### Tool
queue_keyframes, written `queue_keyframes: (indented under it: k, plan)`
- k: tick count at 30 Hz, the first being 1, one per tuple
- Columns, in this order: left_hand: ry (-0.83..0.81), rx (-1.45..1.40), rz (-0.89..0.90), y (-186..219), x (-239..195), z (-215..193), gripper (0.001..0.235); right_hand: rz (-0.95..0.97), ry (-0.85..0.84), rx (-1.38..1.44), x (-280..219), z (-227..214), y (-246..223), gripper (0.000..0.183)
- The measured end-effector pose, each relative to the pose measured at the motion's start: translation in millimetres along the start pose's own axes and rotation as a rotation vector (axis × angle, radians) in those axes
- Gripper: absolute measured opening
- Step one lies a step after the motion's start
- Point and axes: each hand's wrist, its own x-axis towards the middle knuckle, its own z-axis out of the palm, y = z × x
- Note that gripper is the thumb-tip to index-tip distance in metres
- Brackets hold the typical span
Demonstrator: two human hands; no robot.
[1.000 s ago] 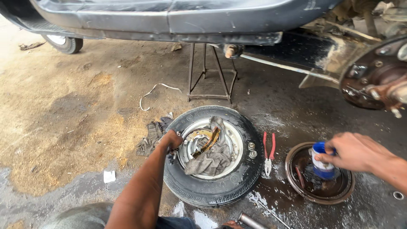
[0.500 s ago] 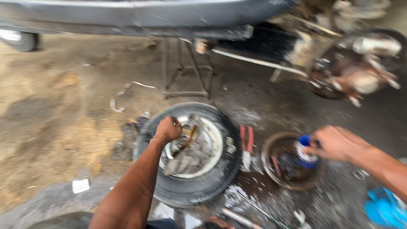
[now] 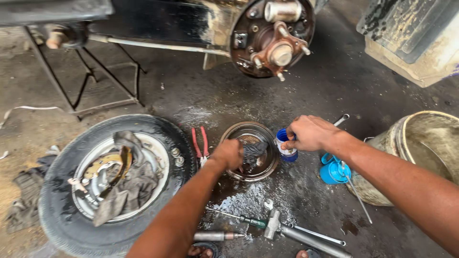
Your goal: The person cleans a brake shoe and other small metal components using a rag and a liquid solvent. They repeatedly dip the rag into a blue container to apply the solvent and wipe the parts over a metal bowl to catch the runoff.
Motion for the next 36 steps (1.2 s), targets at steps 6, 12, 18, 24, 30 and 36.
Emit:
queue_keyframes:
  k: [6, 12, 18, 24, 30, 36]
  plan:
    - [-0.19, 0.141, -0.082, 28.7, 26.6, 63.7, 0.046, -0.011, 0.046, 0.058, 7.6, 18.0, 19.0, 0.048]
    - [-0.122, 0.094, -0.303, 1.6, 62.5, 112.2, 0.038, 0.05, 0.026, 0.125, 16.0, 7.5, 19.8, 0.047]
    - [-0.177, -0.033, -0.319, -2.9, 62.3, 78.4, 0.03, 0.116, -0.028, 0.136, 17.2, 19.7, 28.9, 0.045]
    - [-0.214, -1.293, -0.241, -35.4, 36.6, 42.1, 0.022, 0.177, -0.155, 0.167, -6.2, 106.6, 39.2, 0.051]
    - [-0.151, -1.545, -0.415, -48.6, 23.1, 38.5, 0.018, 0.125, 0.102, 0.147, -50.3, 181.0, -0.5, 0.047]
    - [-0.166, -1.554, -0.481, -44.6, 26.6, 38.2, 0.02, 0.29, -0.298, 0.076, -47.3, 115.1, -5.2, 0.069]
